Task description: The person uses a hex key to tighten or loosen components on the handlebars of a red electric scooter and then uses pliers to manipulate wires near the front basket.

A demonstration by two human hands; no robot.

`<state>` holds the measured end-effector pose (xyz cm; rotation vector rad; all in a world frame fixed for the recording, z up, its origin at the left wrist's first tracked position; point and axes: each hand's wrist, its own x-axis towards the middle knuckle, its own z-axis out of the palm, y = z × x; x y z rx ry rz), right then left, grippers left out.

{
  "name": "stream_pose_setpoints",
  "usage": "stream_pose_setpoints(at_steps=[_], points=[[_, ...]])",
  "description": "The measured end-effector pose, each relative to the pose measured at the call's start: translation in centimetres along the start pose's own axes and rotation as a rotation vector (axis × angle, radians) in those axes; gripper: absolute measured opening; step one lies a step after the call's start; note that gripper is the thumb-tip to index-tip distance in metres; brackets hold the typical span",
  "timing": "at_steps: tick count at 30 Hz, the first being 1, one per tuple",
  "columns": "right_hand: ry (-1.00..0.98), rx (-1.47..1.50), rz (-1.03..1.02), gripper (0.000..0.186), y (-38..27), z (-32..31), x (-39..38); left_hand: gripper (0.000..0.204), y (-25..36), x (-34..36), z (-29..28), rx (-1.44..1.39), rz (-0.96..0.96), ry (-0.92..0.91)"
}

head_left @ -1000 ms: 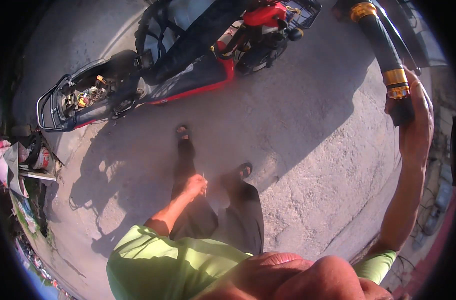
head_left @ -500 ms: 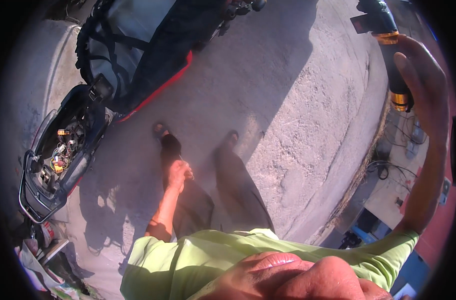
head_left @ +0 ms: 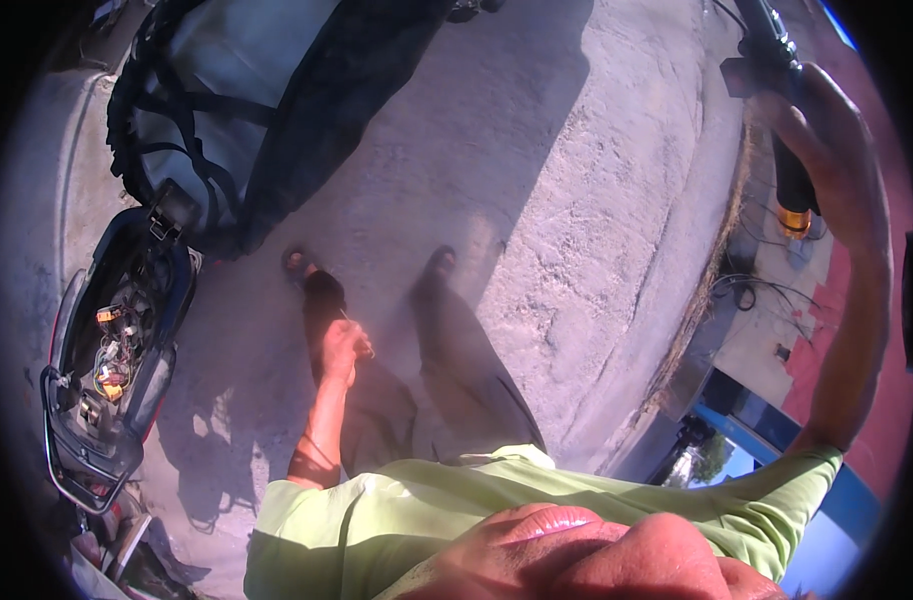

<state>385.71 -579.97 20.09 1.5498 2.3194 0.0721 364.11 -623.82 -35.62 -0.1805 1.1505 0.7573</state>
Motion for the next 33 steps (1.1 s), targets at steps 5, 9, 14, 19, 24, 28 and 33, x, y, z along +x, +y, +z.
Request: stream_pose_setpoints(at_steps=[5, 9, 14, 19, 24, 28, 33], points=[[-0.03, 0.13, 0.036, 0.043, -1.1, 0.9, 0.6, 0.013, 1.3, 0.8, 1.6, 0.047, 0.077, -0.088], [-0.064, 0.148, 0.109, 0.04, -1.5, 0.4, 0.0, 0.013, 5.2, 1.0, 9.9, 0.068, 0.21, -0.358], [-0.094, 0.116, 0.143, 0.042, -1.3, 0.7, 0.5, 0.008, 13.5, 0.7, 21.2, 0.312, 0.706, -0.567], [-0.104, 0.108, 0.264, 0.048, -2.0, -0.5, -0.1, 0.009, 20.9, -0.2, 29.1, -0.055, 0.618, -0.924], [-0.021, 0.133, 0.208, 0.05, -1.2, 0.0, 0.0, 0.01, 25.8, -1.5, 34.0, -0.22, 0.999, -0.962], [0.031, 0.186, 0.198, 0.051, -0.7, 0.0, -0.1, 0.013, 27.8, -4.0, 36.2, -0.344, 0.868, -1.078], [0.019, 0.349, 0.143, 0.048, -0.7, 0.5, 0.1, 0.023, 29.7, -6.7, 38.2, -0.242, 0.839, -1.119]])
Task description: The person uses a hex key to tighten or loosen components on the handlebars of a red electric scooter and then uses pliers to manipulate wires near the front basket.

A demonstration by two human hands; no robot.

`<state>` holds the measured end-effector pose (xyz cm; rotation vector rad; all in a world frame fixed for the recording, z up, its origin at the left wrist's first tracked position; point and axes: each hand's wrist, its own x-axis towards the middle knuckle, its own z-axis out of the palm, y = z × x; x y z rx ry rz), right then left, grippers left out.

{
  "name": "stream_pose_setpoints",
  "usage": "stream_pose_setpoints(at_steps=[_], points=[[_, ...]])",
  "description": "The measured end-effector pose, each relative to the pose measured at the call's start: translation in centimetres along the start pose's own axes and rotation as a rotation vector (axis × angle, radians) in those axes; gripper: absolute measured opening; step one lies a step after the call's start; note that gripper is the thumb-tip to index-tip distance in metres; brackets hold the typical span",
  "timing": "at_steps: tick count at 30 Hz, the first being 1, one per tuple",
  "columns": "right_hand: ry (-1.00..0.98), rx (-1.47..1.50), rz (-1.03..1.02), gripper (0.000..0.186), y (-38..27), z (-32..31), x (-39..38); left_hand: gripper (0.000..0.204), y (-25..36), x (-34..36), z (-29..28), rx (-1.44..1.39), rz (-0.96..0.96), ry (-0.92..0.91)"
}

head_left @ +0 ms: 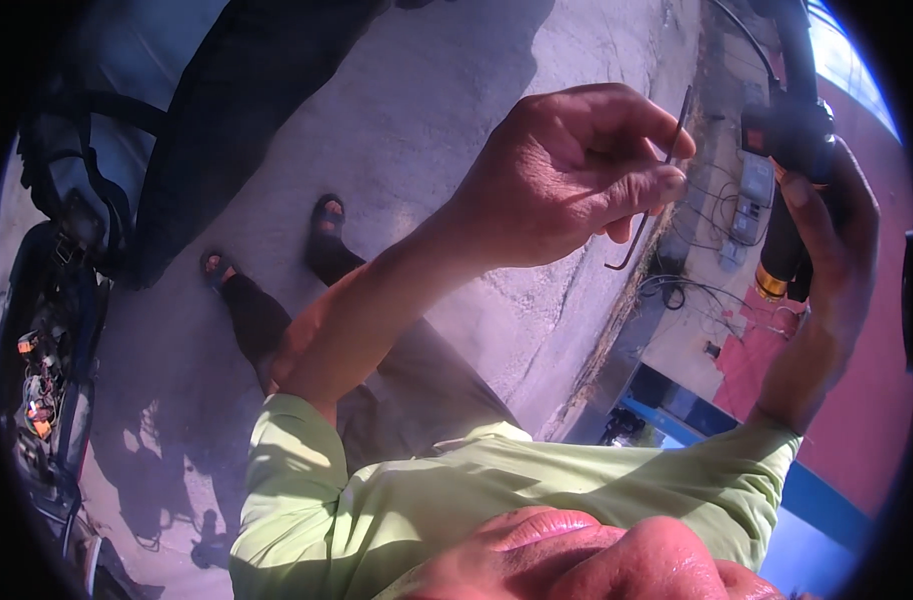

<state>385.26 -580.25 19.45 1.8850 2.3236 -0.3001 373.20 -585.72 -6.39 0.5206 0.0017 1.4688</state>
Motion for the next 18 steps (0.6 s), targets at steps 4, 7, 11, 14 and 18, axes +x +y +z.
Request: stream_pose_setpoints(at_steps=[4, 7, 11, 14, 18], points=[[-0.024, 0.076, -0.044, 0.039, -0.2, 0.1, -0.2, 0.027, 0.4, 1.1, 1.2, 0.044, -0.029, -0.012], [-0.037, 0.131, -0.112, 0.034, -0.2, 1.1, 0.7, 0.027, 0.8, 1.6, 0.6, 0.088, -0.017, 0.072], [-0.05, 0.103, -0.066, 0.03, -1.2, 0.3, 0.1, 0.02, -0.6, 2.8, 0.5, -0.093, 0.116, 0.056], [-0.075, 0.128, -0.09, 0.028, -1.1, 0.6, 0.7, 0.018, -0.9, 3.5, 0.0, -0.089, 0.236, 0.072], [-0.058, 0.052, -0.082, 0.028, -1.2, -0.4, -0.1, 0.015, -0.1, 4.3, 0.3, -0.22, 0.331, -0.019]])
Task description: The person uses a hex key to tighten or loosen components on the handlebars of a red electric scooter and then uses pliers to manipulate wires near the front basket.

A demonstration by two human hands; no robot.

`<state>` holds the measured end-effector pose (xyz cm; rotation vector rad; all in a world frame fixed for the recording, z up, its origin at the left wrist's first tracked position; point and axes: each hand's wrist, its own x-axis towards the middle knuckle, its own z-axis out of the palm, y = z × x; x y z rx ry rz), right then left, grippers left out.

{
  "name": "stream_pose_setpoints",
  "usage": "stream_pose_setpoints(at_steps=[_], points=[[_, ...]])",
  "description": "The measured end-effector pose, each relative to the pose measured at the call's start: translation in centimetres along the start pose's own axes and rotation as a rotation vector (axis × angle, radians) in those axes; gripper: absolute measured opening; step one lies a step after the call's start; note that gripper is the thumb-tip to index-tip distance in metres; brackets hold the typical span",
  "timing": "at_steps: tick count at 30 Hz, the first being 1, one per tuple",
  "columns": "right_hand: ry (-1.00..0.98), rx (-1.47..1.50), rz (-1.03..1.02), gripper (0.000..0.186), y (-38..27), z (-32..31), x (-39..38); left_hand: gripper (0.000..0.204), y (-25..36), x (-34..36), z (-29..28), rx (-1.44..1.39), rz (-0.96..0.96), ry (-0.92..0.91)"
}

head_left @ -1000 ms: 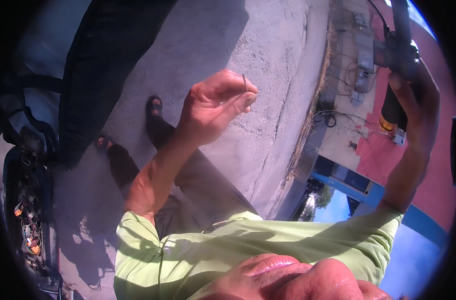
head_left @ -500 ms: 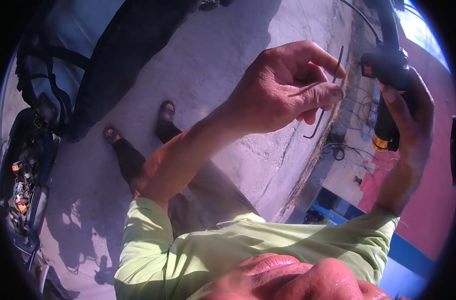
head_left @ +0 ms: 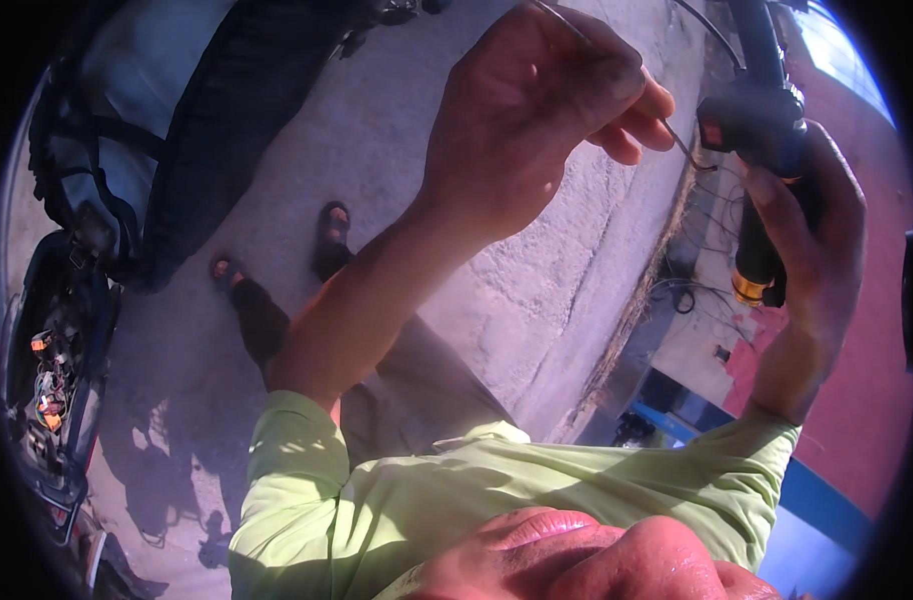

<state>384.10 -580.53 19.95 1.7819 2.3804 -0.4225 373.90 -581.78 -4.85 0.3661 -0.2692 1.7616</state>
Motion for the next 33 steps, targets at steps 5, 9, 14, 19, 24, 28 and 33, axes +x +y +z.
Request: stream_pose_setpoints(at_steps=[5, 9, 14, 19, 24, 28, 33], points=[[0.013, 0.121, -0.042, 0.034, 1.7, 1.5, 1.2, 0.01, 1.1, 1.0, -1.1, 0.258, 0.19, -0.042], [0.023, 0.031, 0.015, 0.039, 0.7, 0.3, 0.2, 0.012, 0.5, 1.6, -0.3, 0.23, 0.153, -0.058], [-0.089, -0.029, 0.057, 0.045, 1.6, -0.8, 0.5, 0.013, 0.9, 2.3, -0.4, 0.263, 0.128, -0.071], [-0.101, -0.073, 0.082, 0.046, 1.2, -0.6, 0.5, 0.014, 1.1, 3.0, -0.2, 0.289, 0.096, -0.095], [-0.095, -0.056, 0.066, 0.048, 1.1, -0.6, 0.6, 0.016, 1.5, 3.4, -0.1, 0.333, 0.063, -0.116], [-0.073, -0.041, 0.069, 0.05, 1.4, -0.6, 0.5, 0.017, 1.7, 3.8, -0.2, 0.356, 0.039, -0.134], [-0.065, -0.089, 0.087, 0.054, 0.7, -0.4, 0.5, 0.019, 2.3, 4.5, -0.1, 0.381, 0.023, -0.149]])
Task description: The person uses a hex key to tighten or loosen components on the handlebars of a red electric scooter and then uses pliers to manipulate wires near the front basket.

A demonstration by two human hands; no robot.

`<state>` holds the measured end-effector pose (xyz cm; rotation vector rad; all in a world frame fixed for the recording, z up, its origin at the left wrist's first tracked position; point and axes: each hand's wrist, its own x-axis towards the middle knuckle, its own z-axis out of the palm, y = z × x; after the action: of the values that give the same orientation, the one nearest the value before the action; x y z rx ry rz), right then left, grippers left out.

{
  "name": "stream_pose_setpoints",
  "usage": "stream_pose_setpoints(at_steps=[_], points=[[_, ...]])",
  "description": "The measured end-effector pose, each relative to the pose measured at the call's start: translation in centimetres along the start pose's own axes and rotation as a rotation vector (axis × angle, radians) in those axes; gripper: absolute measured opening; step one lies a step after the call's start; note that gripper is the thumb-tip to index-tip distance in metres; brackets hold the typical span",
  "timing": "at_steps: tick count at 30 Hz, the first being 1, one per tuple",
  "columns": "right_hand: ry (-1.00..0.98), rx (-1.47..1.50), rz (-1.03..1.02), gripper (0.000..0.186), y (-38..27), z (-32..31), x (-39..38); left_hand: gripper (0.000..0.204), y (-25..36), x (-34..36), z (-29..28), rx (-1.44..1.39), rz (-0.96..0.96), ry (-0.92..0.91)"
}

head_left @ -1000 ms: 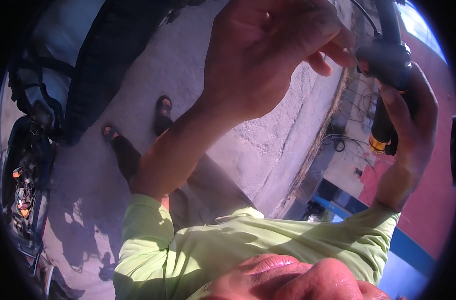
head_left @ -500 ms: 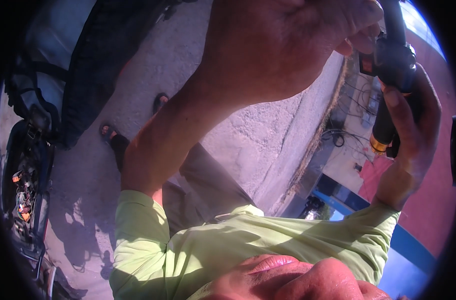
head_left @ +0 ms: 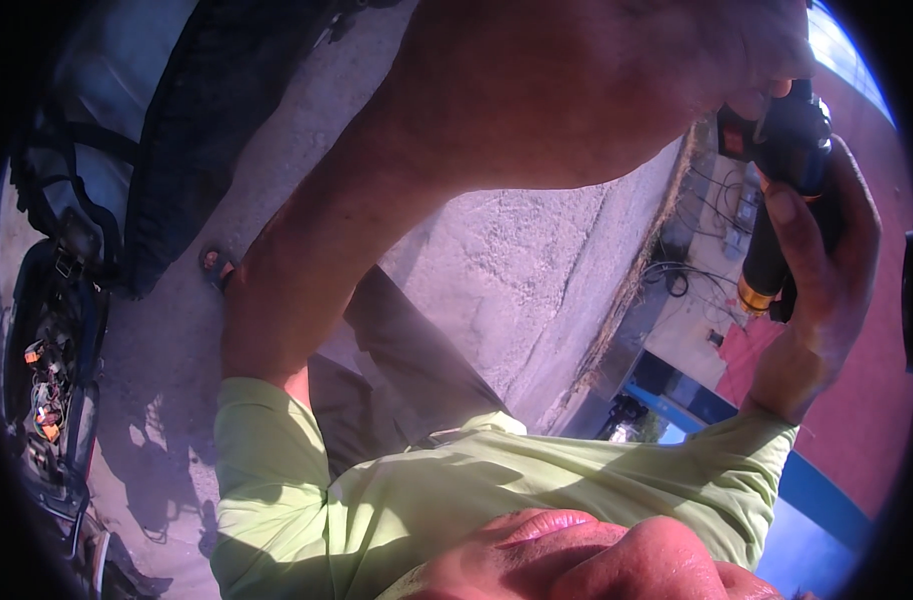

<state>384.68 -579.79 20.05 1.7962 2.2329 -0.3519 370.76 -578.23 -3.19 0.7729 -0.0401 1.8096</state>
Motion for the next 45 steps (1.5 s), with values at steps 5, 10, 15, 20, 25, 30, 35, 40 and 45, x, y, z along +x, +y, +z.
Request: stream_pose_setpoints(at_steps=[5, 10, 15, 20, 25, 30, 35, 40, 45], points=[[0.031, 0.049, -0.04, 0.049, -0.1, 0.3, 0.1, 0.02, 0.5, 0.7, 0.1, 0.012, -0.022, -0.003], [0.075, 0.177, -0.076, 0.036, -0.5, 0.9, 0.1, 0.022, 1.6, 1.4, 0.1, 0.031, -0.033, 0.0], [0.067, 0.212, -0.046, 0.032, -0.9, 1.1, 0.4, 0.023, 2.4, 2.0, -0.4, -0.009, -0.143, 0.039], [0.099, 0.195, -0.036, 0.032, -0.7, 1.1, 0.0, 0.025, 1.1, 1.5, 0.7, -0.22, -0.369, 0.17], [0.102, 0.196, -0.037, 0.036, -1.5, 1.2, 0.5, 0.012, -3.2, -0.6, 1.7, -0.685, -0.427, 0.379], [0.118, 0.168, -0.012, 0.04, -1.5, 1.0, 0.1, 0.027, -5.3, -1.7, 2.4, -0.591, -0.483, 0.375], [0.132, 0.173, -0.003, 0.041, -1.8, 1.4, 0.2, 0.049, -5.1, -2.2, 3.3, -0.421, -0.401, 0.498], [0.135, 0.181, -0.006, 0.041, -2.0, 1.3, 0.3, 0.05, -5.5, -3.2, 3.5, -0.169, -0.383, 0.485], [0.132, 0.185, 0.004, 0.043, -2.0, 1.3, 0.3, 0.04, -6.8, -3.3, 3.0, 0.068, -0.305, 0.417]])
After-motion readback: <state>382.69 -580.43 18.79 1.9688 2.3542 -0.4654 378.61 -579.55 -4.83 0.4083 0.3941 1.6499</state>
